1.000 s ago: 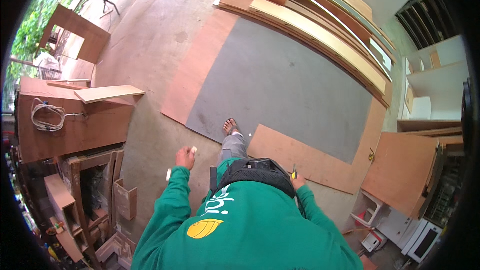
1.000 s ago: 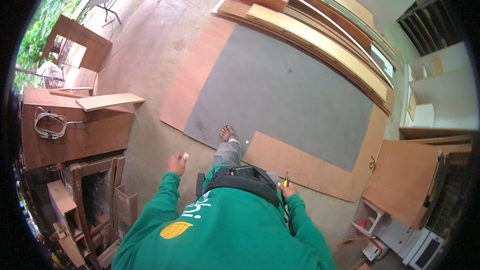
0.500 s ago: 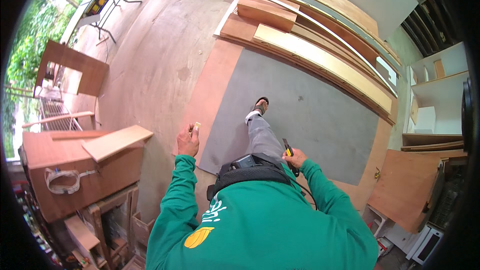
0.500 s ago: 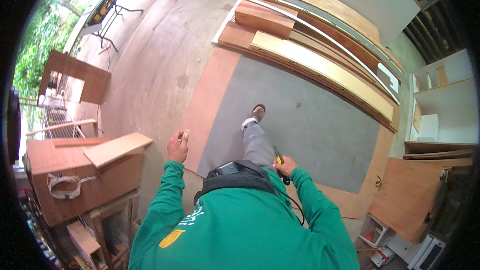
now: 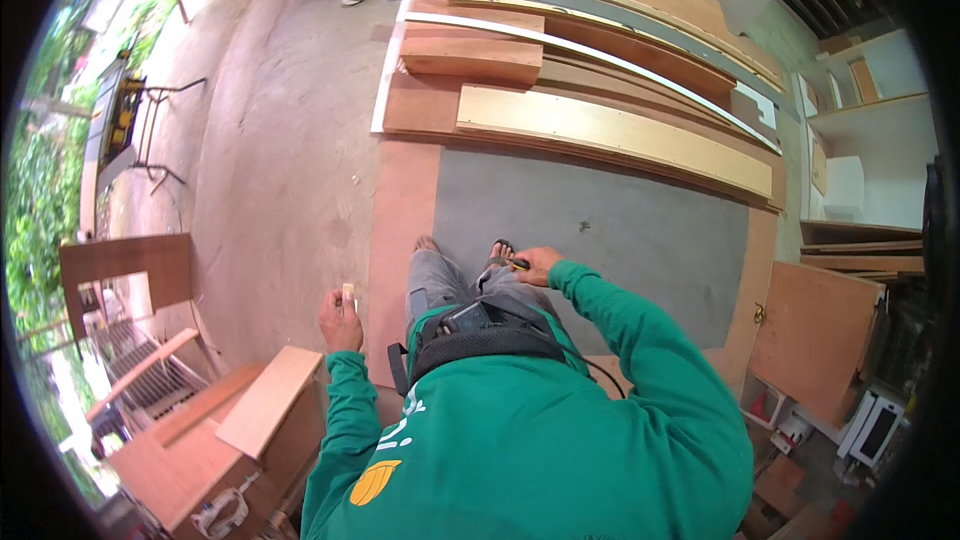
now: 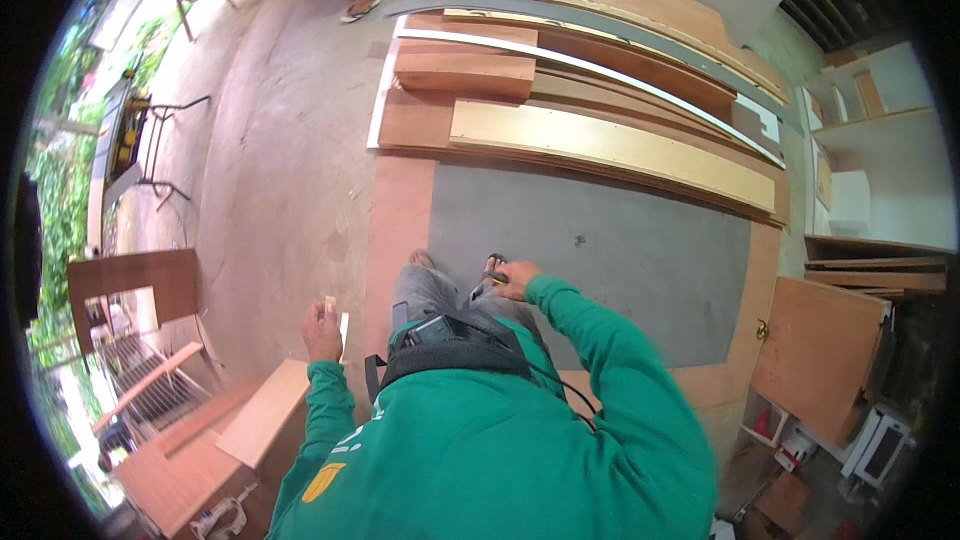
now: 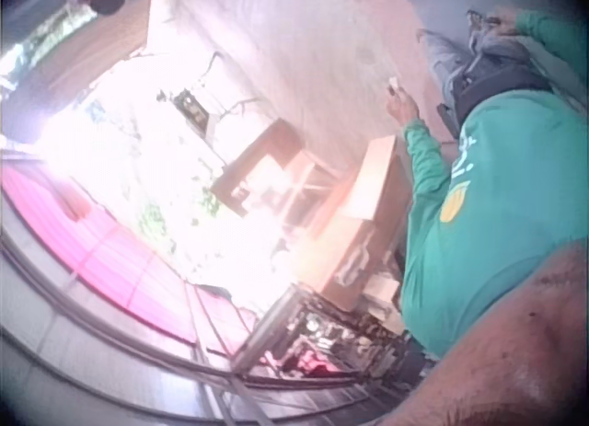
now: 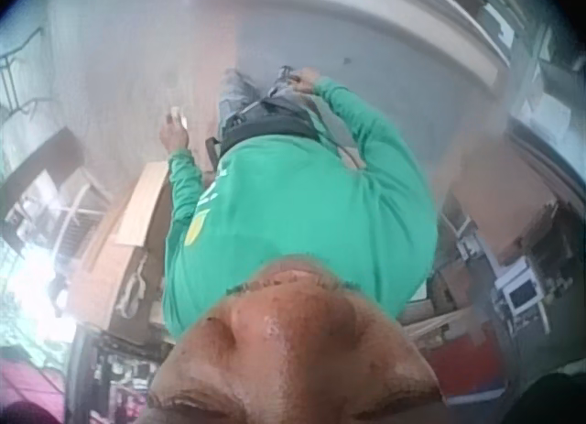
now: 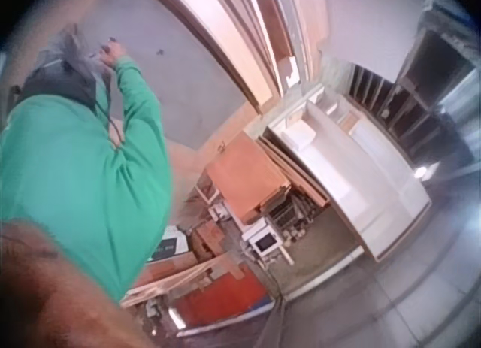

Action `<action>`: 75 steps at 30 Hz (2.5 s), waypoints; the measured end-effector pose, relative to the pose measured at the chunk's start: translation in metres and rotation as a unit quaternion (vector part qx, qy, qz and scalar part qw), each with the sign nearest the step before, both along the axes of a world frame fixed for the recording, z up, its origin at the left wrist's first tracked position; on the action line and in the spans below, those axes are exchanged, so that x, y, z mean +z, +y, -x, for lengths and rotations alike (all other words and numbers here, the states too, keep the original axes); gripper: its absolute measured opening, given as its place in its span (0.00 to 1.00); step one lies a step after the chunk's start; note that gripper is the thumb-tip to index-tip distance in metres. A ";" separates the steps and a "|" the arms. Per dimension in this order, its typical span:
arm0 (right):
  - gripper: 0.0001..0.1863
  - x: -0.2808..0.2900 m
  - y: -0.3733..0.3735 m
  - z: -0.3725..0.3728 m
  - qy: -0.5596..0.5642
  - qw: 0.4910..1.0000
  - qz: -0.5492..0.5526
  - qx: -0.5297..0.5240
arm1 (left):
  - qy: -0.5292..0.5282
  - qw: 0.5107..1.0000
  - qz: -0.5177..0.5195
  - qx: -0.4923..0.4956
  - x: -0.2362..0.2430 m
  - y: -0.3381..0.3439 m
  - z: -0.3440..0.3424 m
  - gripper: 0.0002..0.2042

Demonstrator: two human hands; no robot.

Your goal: The person applies thin wooden edge banding to the edges of a large wooden panel. They measure and cut the strips with a utility knife, then press them onto the panel edges to cover the exposed sides.

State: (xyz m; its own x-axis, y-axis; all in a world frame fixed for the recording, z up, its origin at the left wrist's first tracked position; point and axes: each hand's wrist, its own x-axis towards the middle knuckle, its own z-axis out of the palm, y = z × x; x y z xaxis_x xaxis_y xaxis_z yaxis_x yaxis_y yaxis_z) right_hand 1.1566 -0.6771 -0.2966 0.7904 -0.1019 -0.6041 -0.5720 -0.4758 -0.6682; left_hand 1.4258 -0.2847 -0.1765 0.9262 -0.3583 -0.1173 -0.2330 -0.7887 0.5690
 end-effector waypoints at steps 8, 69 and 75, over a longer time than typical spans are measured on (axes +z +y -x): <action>0.35 -0.070 0.016 -0.148 -0.046 0.992 -0.111 -0.035 | 0.048 0.991 -0.085 -0.088 -0.049 -0.101 -0.175 0.11; 0.18 -0.377 -0.350 -0.516 -0.242 0.944 0.090 -0.204 | 0.062 0.992 -0.030 -0.104 -0.547 -0.656 -0.492 0.14; 0.20 -0.389 -0.346 -0.507 -0.254 0.942 0.103 -0.193 | 0.098 0.993 -0.045 -0.043 -0.547 -0.655 -0.498 0.18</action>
